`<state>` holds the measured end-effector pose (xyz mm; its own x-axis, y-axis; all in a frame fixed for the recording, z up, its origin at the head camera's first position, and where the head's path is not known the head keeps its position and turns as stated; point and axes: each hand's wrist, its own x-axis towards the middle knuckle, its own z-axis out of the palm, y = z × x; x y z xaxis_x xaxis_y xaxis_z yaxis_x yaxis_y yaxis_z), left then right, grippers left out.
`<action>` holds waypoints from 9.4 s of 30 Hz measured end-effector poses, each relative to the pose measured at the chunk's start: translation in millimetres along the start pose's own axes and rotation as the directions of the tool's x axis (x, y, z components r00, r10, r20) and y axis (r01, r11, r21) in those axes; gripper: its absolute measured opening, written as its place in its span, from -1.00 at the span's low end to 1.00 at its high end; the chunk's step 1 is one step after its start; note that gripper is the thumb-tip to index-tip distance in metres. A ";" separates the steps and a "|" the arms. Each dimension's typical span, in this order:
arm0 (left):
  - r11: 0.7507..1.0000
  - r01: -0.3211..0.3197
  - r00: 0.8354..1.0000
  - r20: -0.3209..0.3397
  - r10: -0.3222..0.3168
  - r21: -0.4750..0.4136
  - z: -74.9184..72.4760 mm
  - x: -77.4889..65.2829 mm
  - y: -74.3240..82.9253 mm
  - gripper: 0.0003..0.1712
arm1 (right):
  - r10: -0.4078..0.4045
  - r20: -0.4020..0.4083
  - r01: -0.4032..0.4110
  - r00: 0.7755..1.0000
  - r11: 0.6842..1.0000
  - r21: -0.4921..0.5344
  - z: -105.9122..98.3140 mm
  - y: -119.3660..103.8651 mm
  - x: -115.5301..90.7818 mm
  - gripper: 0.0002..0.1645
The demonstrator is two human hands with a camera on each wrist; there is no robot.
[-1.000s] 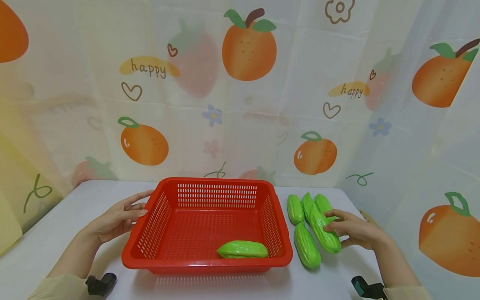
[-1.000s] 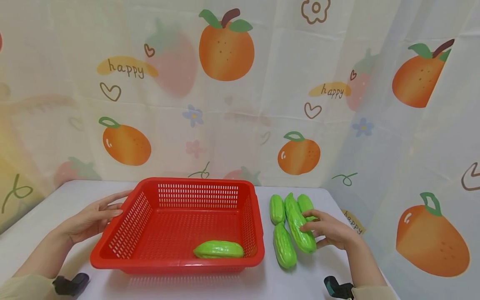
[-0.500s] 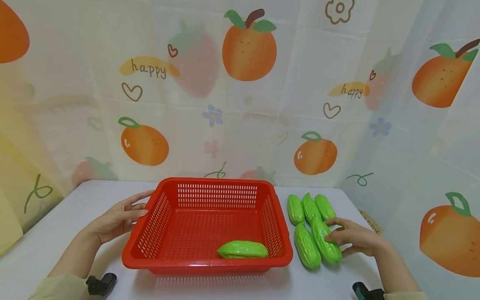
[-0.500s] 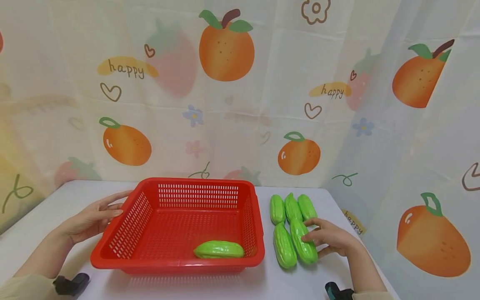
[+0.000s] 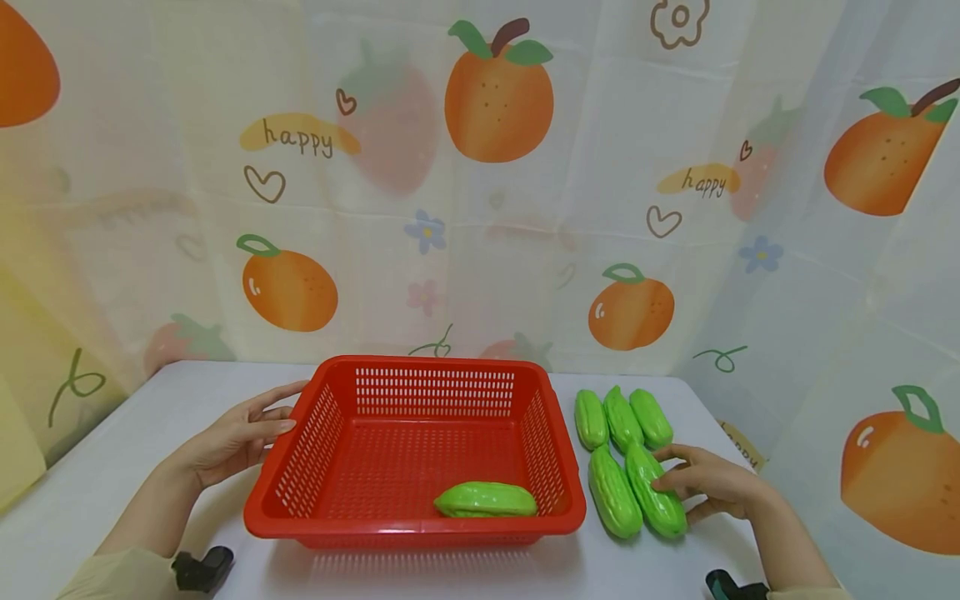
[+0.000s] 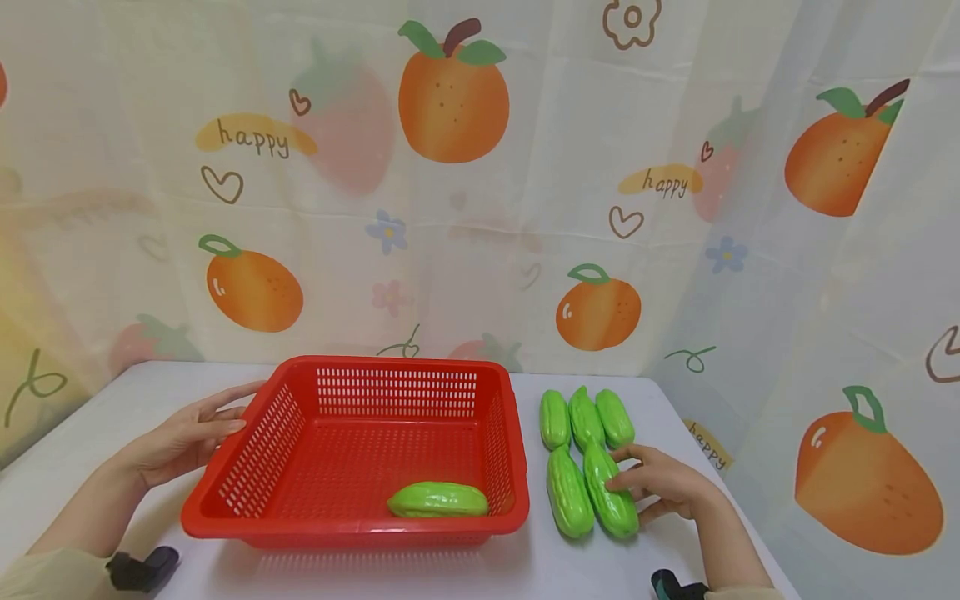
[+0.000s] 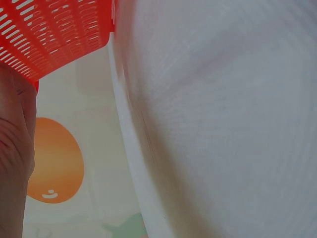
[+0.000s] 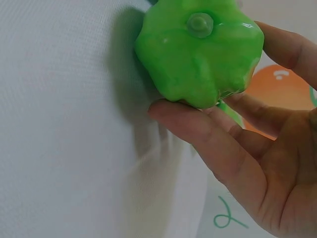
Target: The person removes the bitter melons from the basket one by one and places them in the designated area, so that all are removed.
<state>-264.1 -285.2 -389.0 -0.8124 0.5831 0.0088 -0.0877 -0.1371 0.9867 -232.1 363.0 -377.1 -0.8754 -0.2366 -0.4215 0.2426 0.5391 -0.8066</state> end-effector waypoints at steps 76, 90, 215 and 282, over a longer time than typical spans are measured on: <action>1.000 -0.009 1.000 0.021 0.009 -0.026 -0.6 -0.2 -0.9 -0.42 | -0.040 -0.087 0.033 0.995 0.996 -0.082 -9.0 -12.8 -6.0 -0.21; 0.999 -0.015 0.999 0.035 0.016 -0.032 -1.1 -0.6 -1.5 -0.42 | -0.181 -0.124 0.159 0.976 0.973 -0.167 -3.3 -34.9 -10.8 -0.28; 0.998 -0.031 0.998 0.050 0.034 -0.050 -0.4 1.0 -1.8 -0.41 | -0.250 0.454 0.449 0.855 0.794 -0.409 162.1 -142.3 65.9 -0.48; 0.998 -0.020 0.998 0.057 0.024 -0.068 -2.2 1.3 -1.4 -0.42 | -0.497 0.107 0.508 0.861 0.853 -0.122 154.4 -147.4 64.9 -0.41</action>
<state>-266.3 -286.0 -390.7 -0.7799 0.6245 0.0416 -0.1102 -0.2025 0.9731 -260.1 143.4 -349.6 -0.8293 -0.5587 -0.0061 -0.2889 0.4382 -0.8512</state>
